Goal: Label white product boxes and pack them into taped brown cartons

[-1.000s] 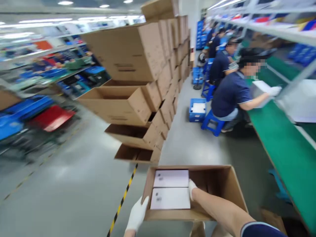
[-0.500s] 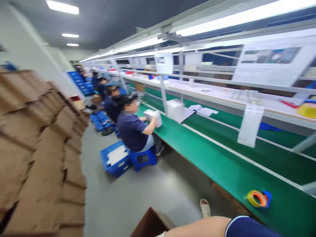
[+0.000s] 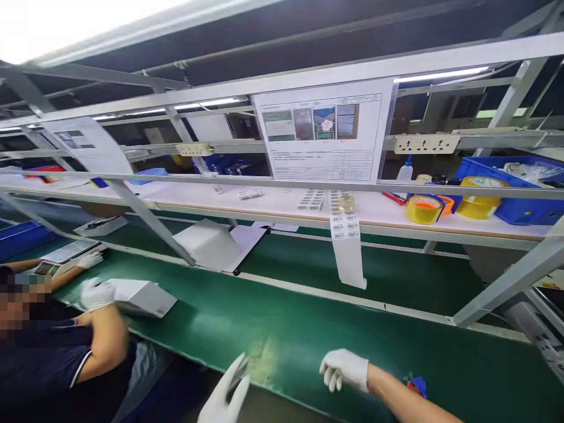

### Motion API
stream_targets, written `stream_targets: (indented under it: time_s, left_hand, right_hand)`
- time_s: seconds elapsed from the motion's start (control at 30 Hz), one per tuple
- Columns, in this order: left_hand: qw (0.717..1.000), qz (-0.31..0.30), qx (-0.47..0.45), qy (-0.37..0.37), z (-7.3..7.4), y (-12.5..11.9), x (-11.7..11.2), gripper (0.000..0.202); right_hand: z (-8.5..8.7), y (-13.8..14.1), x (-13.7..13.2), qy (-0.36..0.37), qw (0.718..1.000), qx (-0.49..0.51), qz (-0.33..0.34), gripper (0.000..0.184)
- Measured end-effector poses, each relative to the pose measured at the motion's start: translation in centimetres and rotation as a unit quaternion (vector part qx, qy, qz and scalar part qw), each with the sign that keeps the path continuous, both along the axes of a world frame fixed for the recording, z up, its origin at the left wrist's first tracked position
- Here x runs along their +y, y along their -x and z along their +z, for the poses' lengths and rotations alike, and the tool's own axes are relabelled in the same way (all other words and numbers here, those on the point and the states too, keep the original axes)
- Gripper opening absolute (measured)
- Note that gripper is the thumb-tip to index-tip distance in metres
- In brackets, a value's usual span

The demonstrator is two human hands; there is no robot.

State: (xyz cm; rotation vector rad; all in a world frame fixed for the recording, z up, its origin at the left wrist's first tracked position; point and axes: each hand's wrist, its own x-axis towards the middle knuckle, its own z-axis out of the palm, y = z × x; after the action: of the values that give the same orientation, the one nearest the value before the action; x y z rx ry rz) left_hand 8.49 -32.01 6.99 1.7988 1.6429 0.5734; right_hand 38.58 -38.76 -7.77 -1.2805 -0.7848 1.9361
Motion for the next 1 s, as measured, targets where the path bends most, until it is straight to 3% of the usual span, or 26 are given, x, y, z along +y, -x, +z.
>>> stream_targets:
  time_s: [0.07, 0.13, 0.23, 0.3, 0.37, 0.47, 0.53, 0.63, 0.8, 1.0]
  left_hand:
    - [0.995, -0.089, -0.043, -0.006, 0.9, -7.3, 5.1, 0.052]
    - [0.982, -0.163, -0.069, -0.064, 2.7, -14.7, 9.7, 0.056]
    - [0.958, -0.221, -0.153, -0.099, 5.3, -24.5, 14.9, 0.068]
    - [0.94, -0.25, -0.215, -0.09, 6.2, -29.4, 17.2, 0.08]
    - [0.921, -0.285, -0.259, -0.062, 6.4, -32.9, 18.6, 0.086]
    - [0.904, -0.315, -0.288, -0.016, 6.0, -35.6, 19.8, 0.076]
    - [0.905, -0.309, -0.293, -0.01, 5.5, -36.3, 20.5, 0.06]
    - [0.902, -0.298, -0.313, -0.011, 5.0, -36.5, 21.5, 0.043]
    - [0.873, -0.313, -0.372, 0.033, 5.2, -36.2, 22.7, 0.034]
    - [0.84, -0.346, -0.406, 0.095, 6.0, -36.1, 22.9, 0.047]
  right_hand:
    - [2.6, -4.9, 1.6, -0.077, 0.995, -0.003, -0.058, 0.05]
    - [6.3, -9.2, 3.2, -0.171, 0.979, -0.034, -0.102, 0.053]
    - [12.4, -14.4, 5.6, -0.264, 0.932, -0.156, -0.194, 0.045]
    - [15.7, -16.9, 7.5, -0.301, 0.87, -0.279, -0.273, 0.035]
    - [17.9, -18.5, 9.7, -0.361, 0.764, -0.413, -0.34, 0.025]
    - [19.2, -19.7, 13.1, -0.451, 0.586, -0.561, -0.372, 0.016]
    - [19.5, -19.9, 14.9, -0.472, 0.518, -0.613, -0.363, 0.016]
    - [19.6, -19.7, 16.4, -0.47, 0.471, -0.661, -0.346, 0.02]
    - [20.1, -19.1, 16.9, -0.459, 0.429, -0.705, -0.329, 0.019]
    - [21.1, -17.7, 16.6, -0.465, 0.386, -0.726, -0.327, 0.014]
